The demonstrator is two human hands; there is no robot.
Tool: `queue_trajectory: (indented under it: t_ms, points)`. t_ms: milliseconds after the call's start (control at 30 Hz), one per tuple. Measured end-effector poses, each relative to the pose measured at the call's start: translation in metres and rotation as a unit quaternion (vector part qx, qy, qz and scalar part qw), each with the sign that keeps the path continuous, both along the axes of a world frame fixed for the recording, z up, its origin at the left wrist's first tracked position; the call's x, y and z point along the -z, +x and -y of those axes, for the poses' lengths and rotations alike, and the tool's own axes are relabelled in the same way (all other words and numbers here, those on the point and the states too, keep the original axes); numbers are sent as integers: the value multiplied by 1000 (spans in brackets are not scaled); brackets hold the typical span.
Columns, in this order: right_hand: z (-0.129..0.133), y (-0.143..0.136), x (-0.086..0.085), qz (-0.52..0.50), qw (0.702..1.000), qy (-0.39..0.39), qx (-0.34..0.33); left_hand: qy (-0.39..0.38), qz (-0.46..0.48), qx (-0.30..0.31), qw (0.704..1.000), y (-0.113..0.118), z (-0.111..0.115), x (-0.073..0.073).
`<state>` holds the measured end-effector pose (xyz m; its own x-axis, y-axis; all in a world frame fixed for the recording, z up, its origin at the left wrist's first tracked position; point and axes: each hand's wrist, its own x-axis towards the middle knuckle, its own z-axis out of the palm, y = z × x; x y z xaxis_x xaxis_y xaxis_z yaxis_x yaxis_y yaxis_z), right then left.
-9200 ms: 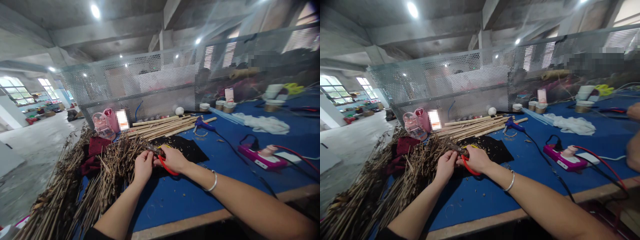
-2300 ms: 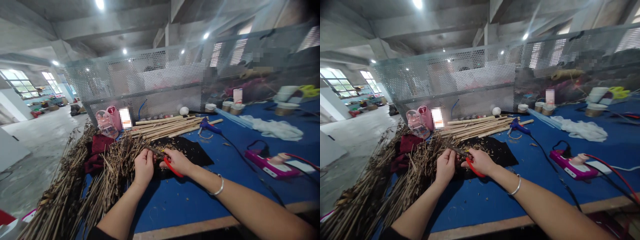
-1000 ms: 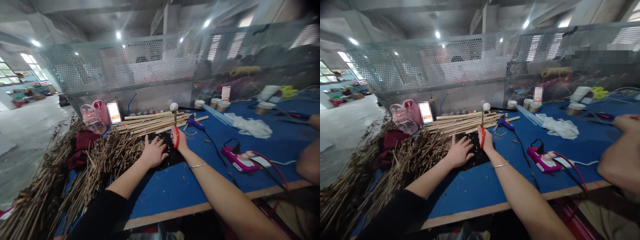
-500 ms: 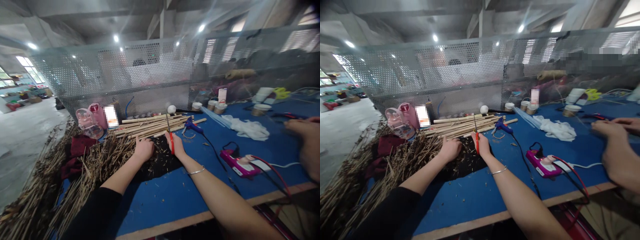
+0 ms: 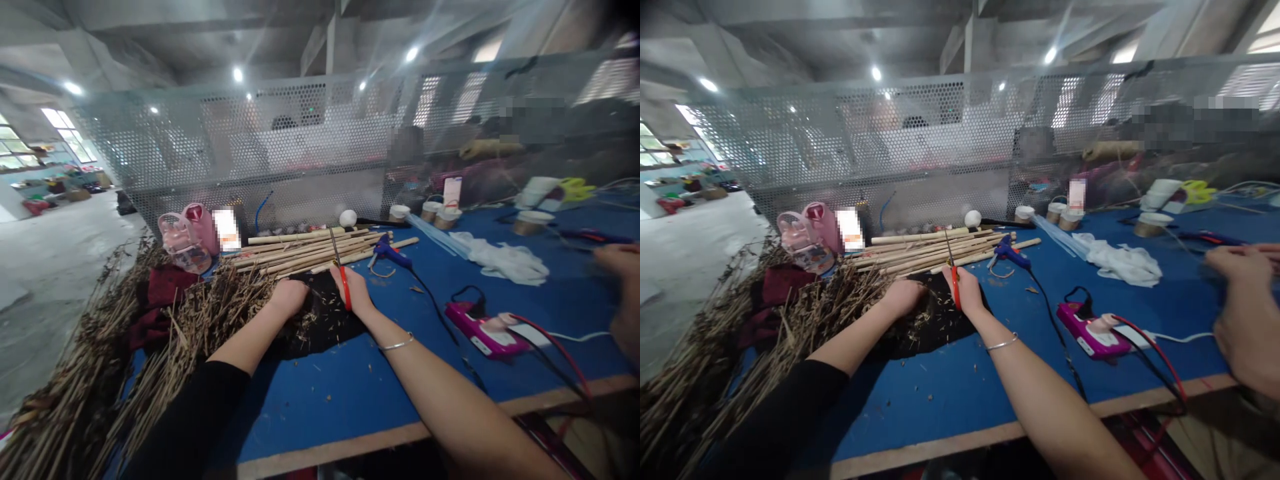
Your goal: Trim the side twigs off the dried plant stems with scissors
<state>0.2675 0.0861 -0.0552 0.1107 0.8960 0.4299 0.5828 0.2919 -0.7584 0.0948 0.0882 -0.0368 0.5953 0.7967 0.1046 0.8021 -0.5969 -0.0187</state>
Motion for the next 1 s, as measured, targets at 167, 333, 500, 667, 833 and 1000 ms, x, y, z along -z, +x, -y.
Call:
queue_trajectory:
  t_ms: [167, 333, 500, 667, 833, 1000]
  points:
    - [0, 0, 2, -18, 1000, 1, -2, 41, 21, 3, 999, 22, 20, 1]
    - [-2, 2, 1, -16, 1000, -9, 9, 0, 35, 90, 995, 45, 28, 21]
    - [-1, 3, 0, -16, 1000, -13, 4, 48, -2, 60, 997, 10, 22, 14]
    - [-2, 2, 3, -8, 1000, -11, 0, 87, 74, -29, 993, -30, 42, -19]
    - [-1, 1, 2, 14, 1000, 4, 9, 56, 205, -207, 955, -47, 98, -11]
    - [0, -2, 2, 33, 999, 14, 4, -57, 214, -288, 932, -38, 128, 18]
